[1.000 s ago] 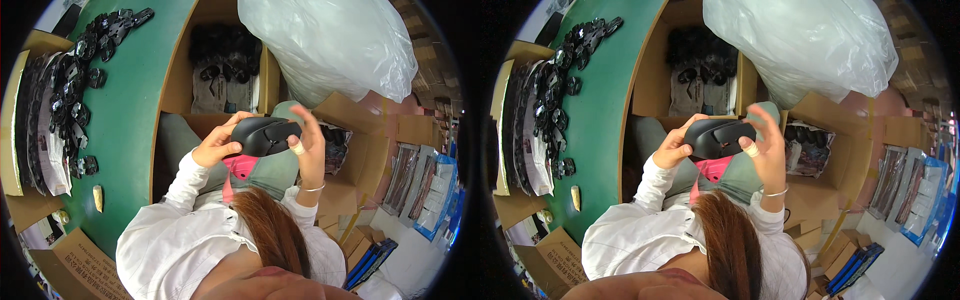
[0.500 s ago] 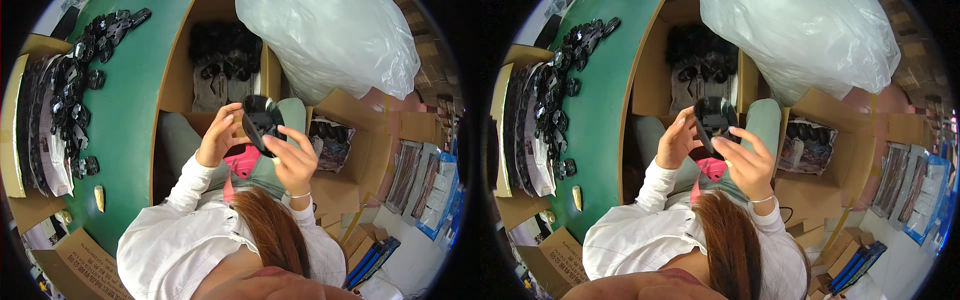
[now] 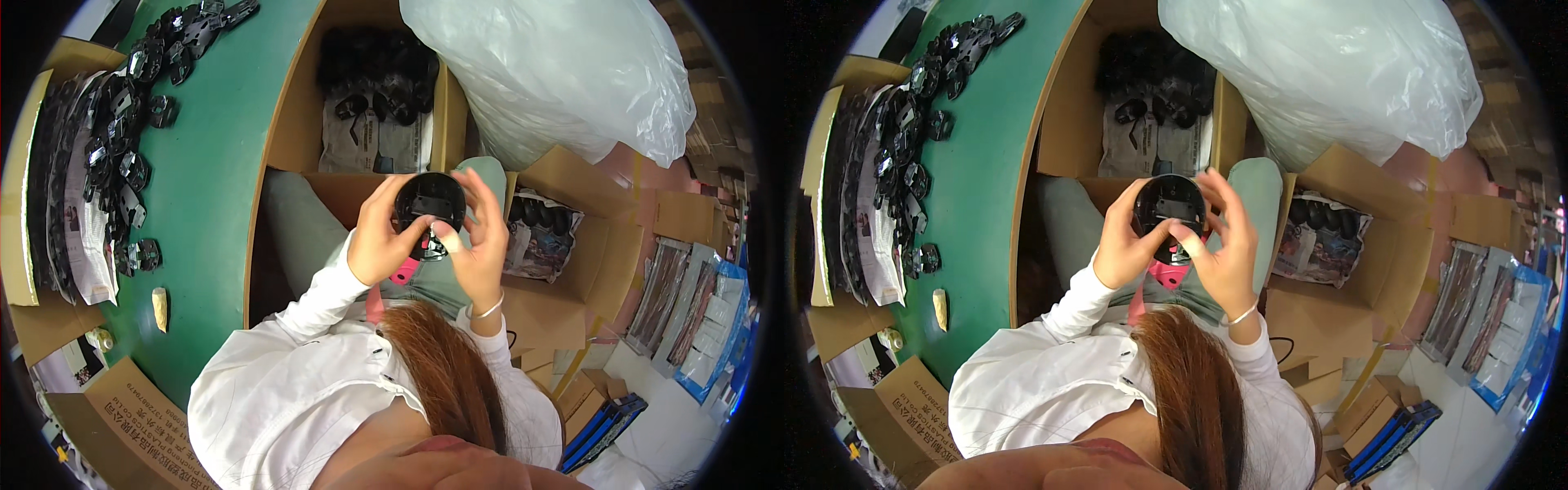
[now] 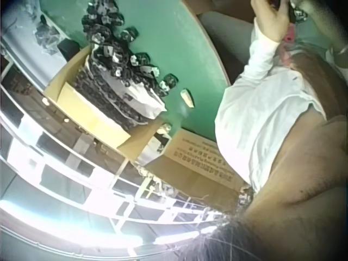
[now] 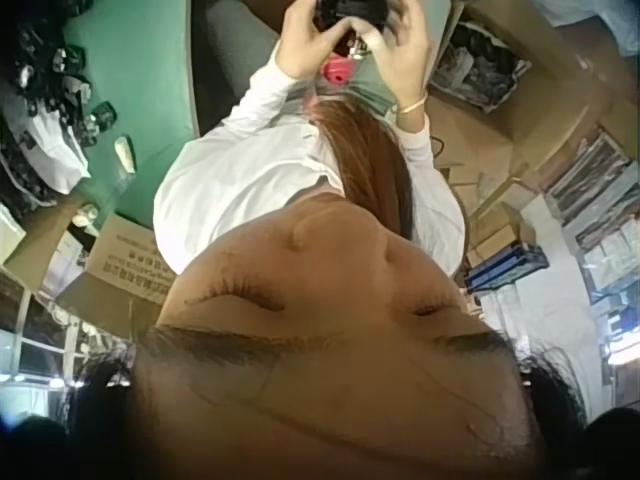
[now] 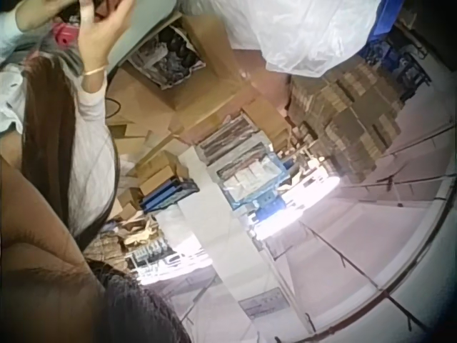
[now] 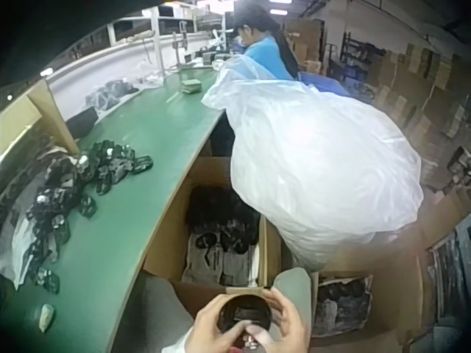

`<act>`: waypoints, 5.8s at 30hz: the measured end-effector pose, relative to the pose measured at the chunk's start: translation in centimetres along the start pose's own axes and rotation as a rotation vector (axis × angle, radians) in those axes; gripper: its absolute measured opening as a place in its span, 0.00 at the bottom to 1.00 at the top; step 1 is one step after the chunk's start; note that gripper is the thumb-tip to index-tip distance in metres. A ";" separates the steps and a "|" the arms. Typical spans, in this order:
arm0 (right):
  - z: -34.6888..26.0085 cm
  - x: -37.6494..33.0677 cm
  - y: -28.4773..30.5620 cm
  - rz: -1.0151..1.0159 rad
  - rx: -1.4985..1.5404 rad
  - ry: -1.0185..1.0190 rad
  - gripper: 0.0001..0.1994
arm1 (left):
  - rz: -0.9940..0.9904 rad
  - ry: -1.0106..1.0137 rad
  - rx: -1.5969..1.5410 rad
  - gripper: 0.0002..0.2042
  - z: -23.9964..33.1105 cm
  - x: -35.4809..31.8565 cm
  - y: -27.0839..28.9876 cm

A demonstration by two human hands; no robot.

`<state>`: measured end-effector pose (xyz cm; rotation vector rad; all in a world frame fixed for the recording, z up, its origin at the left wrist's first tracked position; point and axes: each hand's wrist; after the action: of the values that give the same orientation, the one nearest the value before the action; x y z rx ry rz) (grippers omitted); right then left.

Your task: Inspecting computer mice and sorting them into boxes at an electronics workstation.

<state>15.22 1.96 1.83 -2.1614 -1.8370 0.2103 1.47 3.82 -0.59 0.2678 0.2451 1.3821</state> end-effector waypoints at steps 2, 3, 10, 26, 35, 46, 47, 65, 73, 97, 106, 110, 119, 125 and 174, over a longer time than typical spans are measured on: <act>0.3 0.7 0.5 -0.027 -0.106 -0.139 0.20 | 0.033 -0.217 0.194 0.26 0.1 0.0 -0.3; 0.4 0.8 0.7 -0.023 -0.105 -0.140 0.20 | 0.029 -0.217 0.195 0.26 0.1 0.0 -0.3; 1.3 1.1 1.3 -0.032 -0.246 -0.145 0.15 | -0.079 -0.235 0.245 0.32 0.0 -0.1 0.1; 0.8 0.8 0.6 0.003 -0.421 -0.020 0.13 | -0.129 -0.179 -0.112 0.25 -1.0 0.3 -1.4; 2.4 0.8 1.0 0.035 -0.393 0.003 0.11 | 0.023 -0.068 -0.139 0.18 -0.9 -0.2 -2.7; 3.6 1.1 1.0 0.042 -0.251 -0.080 0.11 | 0.177 -0.078 -0.071 0.15 -1.8 -0.3 -3.8; 3.6 1.2 1.0 0.044 -0.240 -0.076 0.11 | 0.189 -0.081 -0.076 0.15 -1.9 -0.2 -3.9; 4.9 1.4 1.2 0.037 -0.079 -0.132 0.12 | 0.228 -0.040 -0.140 0.15 -1.1 -0.3 -4.1; 5.1 0.5 -1.3 0.198 -0.182 -0.007 0.13 | 0.432 0.135 -0.337 0.15 -2.5 0.6 -4.9; 7.8 -5.4 15.7 0.360 0.174 -0.117 0.33 | -0.562 1.115 -1.109 0.14 -5.4 1.3 -15.5; 26.2 -6.0 44.7 0.506 -1.049 -0.687 0.28 | 0.554 -0.078 0.653 0.18 1.1 2.9 0.0; 32.3 -5.5 45.8 0.388 -1.204 -0.729 0.23 | 0.940 0.028 1.505 0.29 -1.5 1.0 20.8; 37.4 -7.1 48.6 0.399 -1.557 -0.423 0.13 | 0.549 0.507 1.450 0.24 -18.0 2.3 38.0; 32.2 -5.6 47.6 0.266 -0.755 -0.432 0.14 | 0.534 0.231 1.549 0.23 -11.8 -1.2 37.4; 6.4 9.8 0.1 0.052 -0.178 0.132 0.07 | 0.072 0.390 -1.236 0.25 -9.7 11.4 -1.6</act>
<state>15.13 12.37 -3.49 -2.2822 -1.7879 -0.0866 1.77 15.22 -10.42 -1.0262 -0.3252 1.4131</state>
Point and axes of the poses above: each hand's wrist, its own x-axis towards the middle knuckle, its own y-axis out of the back of the hand, z = x × y, and after that the axes turned 15 degrees about x, right-handed
